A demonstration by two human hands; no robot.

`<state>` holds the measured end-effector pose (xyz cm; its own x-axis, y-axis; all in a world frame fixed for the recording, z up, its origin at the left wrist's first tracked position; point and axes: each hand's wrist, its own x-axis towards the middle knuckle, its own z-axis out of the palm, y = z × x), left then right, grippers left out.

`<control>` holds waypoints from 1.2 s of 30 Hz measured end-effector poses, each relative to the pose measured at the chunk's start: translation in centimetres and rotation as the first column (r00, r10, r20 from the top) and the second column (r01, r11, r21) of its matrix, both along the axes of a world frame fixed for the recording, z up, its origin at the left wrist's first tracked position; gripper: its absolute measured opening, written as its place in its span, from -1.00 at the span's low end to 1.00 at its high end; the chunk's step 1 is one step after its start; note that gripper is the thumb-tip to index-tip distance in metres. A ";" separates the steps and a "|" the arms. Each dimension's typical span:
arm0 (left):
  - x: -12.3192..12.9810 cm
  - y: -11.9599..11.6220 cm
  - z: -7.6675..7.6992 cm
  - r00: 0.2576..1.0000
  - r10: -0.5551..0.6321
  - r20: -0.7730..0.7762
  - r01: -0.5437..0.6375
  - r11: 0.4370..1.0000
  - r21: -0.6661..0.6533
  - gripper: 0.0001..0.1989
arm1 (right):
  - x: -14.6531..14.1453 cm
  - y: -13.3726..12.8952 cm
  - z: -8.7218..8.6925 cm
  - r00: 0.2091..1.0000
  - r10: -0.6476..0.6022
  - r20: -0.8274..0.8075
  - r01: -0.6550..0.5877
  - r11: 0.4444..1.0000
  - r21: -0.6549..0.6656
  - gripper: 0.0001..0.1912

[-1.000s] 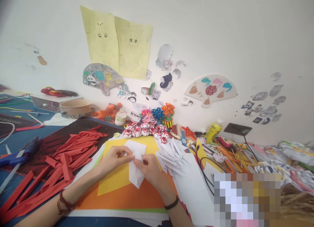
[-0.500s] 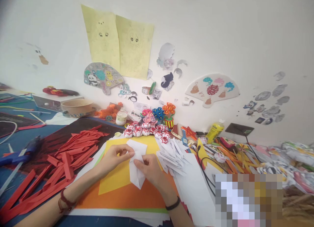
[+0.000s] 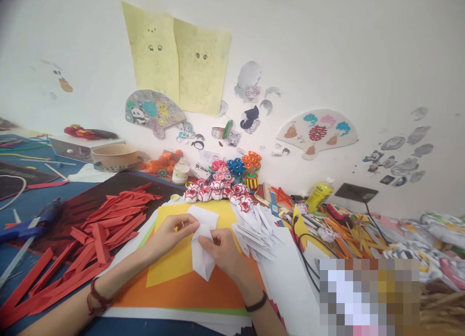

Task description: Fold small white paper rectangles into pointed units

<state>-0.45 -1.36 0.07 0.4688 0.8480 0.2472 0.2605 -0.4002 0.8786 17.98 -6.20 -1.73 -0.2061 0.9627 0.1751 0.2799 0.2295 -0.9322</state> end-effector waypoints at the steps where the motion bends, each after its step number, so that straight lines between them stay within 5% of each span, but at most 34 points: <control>1: 0.0 0.0 0.0 1.000 -0.001 -0.002 0.001 1.000 0.007 -0.68 | 0.0 0.0 0.1 1.000 0.000 0.001 0.000 1.000 -0.003 -0.53; 16: 0.4 -1.2 0.8 0.998 -0.008 -0.057 0.016 0.991 0.133 -0.72 | 0.1 0.0 0.1 0.999 -0.038 0.011 0.037 0.996 0.075 -0.53; 36: 0.6 -1.8 0.6 0.991 -0.089 -0.105 0.101 0.987 0.121 -0.68 | 0.2 -0.5 1.3 0.990 -0.072 -0.117 0.076 0.997 0.028 -0.58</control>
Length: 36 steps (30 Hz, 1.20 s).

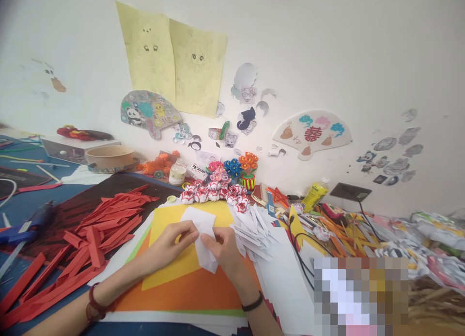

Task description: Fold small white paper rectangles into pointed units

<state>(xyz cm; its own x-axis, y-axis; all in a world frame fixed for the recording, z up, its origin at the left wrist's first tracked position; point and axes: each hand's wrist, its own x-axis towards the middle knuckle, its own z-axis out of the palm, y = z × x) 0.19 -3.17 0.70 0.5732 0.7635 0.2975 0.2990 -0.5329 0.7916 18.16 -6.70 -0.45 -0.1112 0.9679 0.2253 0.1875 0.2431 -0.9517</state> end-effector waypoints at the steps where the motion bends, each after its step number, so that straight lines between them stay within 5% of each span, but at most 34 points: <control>1: 0.0 0.0 0.0 1.000 -0.010 0.007 0.010 1.000 0.004 -0.68 | 0.0 0.0 0.1 1.000 -0.001 -0.006 0.001 1.000 -0.003 -0.58; 15: -0.6 1.6 -0.7 0.996 0.017 0.090 -0.009 0.995 -0.094 -0.76 | 0.5 0.9 -1.1 0.981 0.017 0.193 -0.029 0.998 0.060 -0.57; 18: -0.6 1.9 -1.0 0.972 0.045 0.229 0.008 0.974 -0.227 -0.74 | 0.6 1.2 -1.1 0.998 -0.011 0.068 0.011 1.000 0.004 -0.67; 23: -0.4 1.7 -0.5 0.891 0.200 0.408 0.018 0.882 -0.471 -0.69 | 0.5 2.0 -1.1 0.956 -0.163 -0.244 0.143 0.985 -0.096 -0.32; 25: -0.1 1.4 -0.5 0.869 0.227 0.440 0.044 0.850 -0.525 -0.71 | 0.2 2.0 -1.4 0.942 -0.156 -0.296 0.126 0.985 -0.121 -0.33; 30: 0.7 0.7 -1.4 0.864 0.180 0.470 0.118 0.835 -0.537 -0.75 | -0.5 1.5 -2.1 0.981 -0.079 -0.175 0.067 0.995 -0.072 -0.60; 36: 1.0 0.3 -1.5 0.933 0.133 0.335 0.082 0.827 -0.557 -0.78 | 0.2 1.5 -1.8 0.976 -0.216 -0.036 0.215 0.977 -0.009 -0.59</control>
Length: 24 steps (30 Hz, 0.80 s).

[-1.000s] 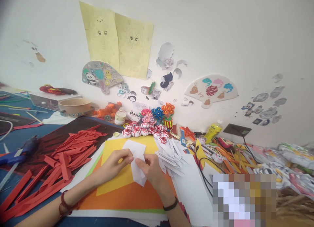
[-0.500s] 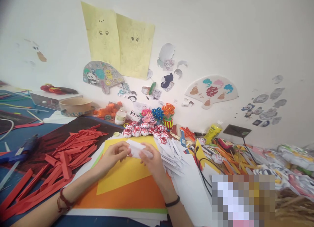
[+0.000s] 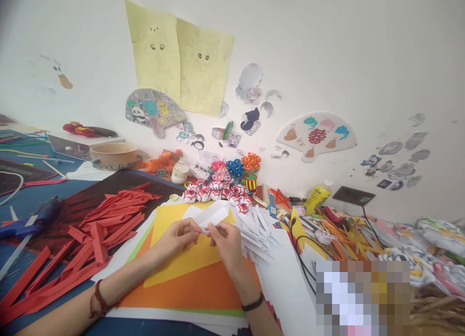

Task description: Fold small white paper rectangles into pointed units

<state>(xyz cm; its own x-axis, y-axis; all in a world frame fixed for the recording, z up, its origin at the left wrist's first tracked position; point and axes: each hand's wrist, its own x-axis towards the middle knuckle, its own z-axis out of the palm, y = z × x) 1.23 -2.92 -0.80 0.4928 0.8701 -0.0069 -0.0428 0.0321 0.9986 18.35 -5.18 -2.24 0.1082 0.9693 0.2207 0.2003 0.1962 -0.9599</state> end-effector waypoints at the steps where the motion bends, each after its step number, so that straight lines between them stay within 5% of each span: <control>1: 0.0 0.0 0.0 0.999 -0.019 -0.033 0.019 1.000 0.012 -0.79 | 0.1 0.0 0.1 1.000 -0.011 0.007 0.011 1.000 0.006 -0.59; 5: 0.0 0.1 0.2 0.989 -0.013 -0.144 0.028 0.994 0.105 -0.75 | 0.4 0.0 0.3 1.000 0.031 0.000 -0.031 0.999 0.007 -0.63; 19: -0.3 0.4 0.2 0.998 0.049 -0.034 -0.043 0.987 0.154 -0.65 | 0.0 0.0 0.1 0.984 0.150 -0.094 -0.153 0.988 -0.023 -0.65; 24: -0.9 0.2 0.9 0.972 0.051 -0.230 0.050 0.910 0.412 -0.85 | 0.1 -0.1 0.3 0.983 0.128 -0.133 -0.135 0.990 -0.045 -0.61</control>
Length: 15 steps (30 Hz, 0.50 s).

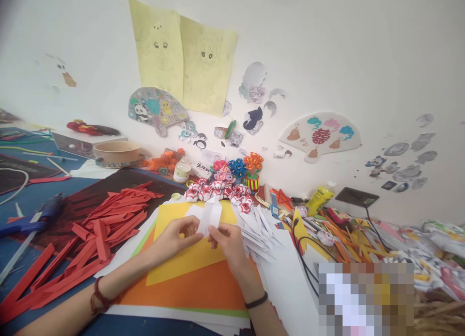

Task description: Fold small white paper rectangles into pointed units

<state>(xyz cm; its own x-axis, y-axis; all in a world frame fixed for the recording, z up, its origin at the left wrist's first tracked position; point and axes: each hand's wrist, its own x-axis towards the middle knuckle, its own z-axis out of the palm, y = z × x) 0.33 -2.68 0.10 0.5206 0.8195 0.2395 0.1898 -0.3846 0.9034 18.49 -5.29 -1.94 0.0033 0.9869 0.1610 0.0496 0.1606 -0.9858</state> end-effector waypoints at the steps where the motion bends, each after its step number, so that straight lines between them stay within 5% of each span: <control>1: -0.2 0.1 0.0 0.999 0.008 -0.049 -0.003 0.996 0.087 -0.85 | 0.2 0.0 0.1 1.000 -0.007 -0.003 0.007 1.000 -0.002 -0.61; 5: -0.9 0.5 -0.7 0.974 0.131 -0.183 -0.037 0.895 0.444 -0.48 | 1.0 0.1 0.4 1.000 0.002 -0.013 -0.002 1.000 -0.004 -0.60; 8: -1.2 0.9 -0.9 0.934 0.229 -0.274 0.051 0.672 0.739 -0.63 | 1.2 0.1 0.3 0.999 0.035 -0.032 -0.036 0.999 -0.031 -0.60; 11: -1.6 0.9 -0.5 0.924 0.226 -0.308 0.179 0.456 0.872 -0.75 | 1.2 0.1 0.4 0.998 0.057 -0.035 -0.059 0.997 -0.049 -0.60; 13: -1.7 0.9 -0.2 0.936 0.197 -0.291 0.191 0.411 0.891 -0.73 | 1.1 0.0 0.4 0.998 0.062 -0.021 -0.063 0.997 -0.045 -0.60; 15: -1.8 0.9 0.0 0.947 0.181 -0.267 0.170 0.423 0.890 -0.70 | 1.0 0.0 0.5 0.998 0.065 -0.006 -0.066 0.997 -0.043 -0.60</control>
<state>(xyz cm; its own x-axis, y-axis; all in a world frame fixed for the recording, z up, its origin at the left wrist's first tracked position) -1.44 -1.83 0.10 0.6977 0.2286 0.6790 0.3622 -0.9302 -0.0589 19.48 -5.25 -1.45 -0.0609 0.9911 0.1182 0.0357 0.1205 -0.9921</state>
